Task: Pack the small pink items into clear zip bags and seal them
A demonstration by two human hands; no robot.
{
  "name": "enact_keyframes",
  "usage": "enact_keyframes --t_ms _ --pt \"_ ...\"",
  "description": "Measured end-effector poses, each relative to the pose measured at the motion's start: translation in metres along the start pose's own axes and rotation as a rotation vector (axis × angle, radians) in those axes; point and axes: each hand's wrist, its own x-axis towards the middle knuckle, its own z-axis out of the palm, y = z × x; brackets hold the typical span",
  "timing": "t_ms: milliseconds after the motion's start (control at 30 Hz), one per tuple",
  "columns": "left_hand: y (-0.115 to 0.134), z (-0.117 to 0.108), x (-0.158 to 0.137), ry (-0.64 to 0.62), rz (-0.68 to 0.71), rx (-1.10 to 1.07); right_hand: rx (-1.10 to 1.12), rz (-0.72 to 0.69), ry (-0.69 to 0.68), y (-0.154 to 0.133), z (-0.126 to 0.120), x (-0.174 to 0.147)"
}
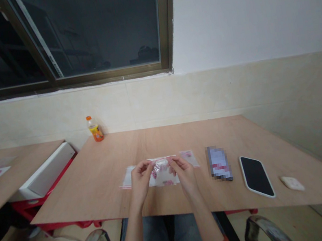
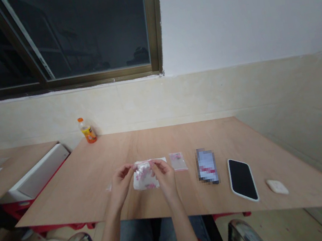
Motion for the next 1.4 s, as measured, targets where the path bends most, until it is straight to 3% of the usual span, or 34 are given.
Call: enact_keyframes --t_ms 267,567,833,1400 --pt "0.005 -0.001 -0.003 0.035 0.053 0.129 -0.028 -0.021 -0.019 -0.003 0.004 -0.003" --pt "-0.002 0.001 -0.002 -0.036 0.021 0.037 -0.055 0.012 -0.004 -0.007 0.003 -0.003" --pt "0.004 0.002 -0.005 -0.025 0.087 0.160 -0.039 0.050 -0.165 -0.012 0.009 -0.008" --pt "-0.006 0.005 -0.005 -0.044 0.089 0.133 -0.034 0.018 -0.172 -0.003 0.009 -0.007"
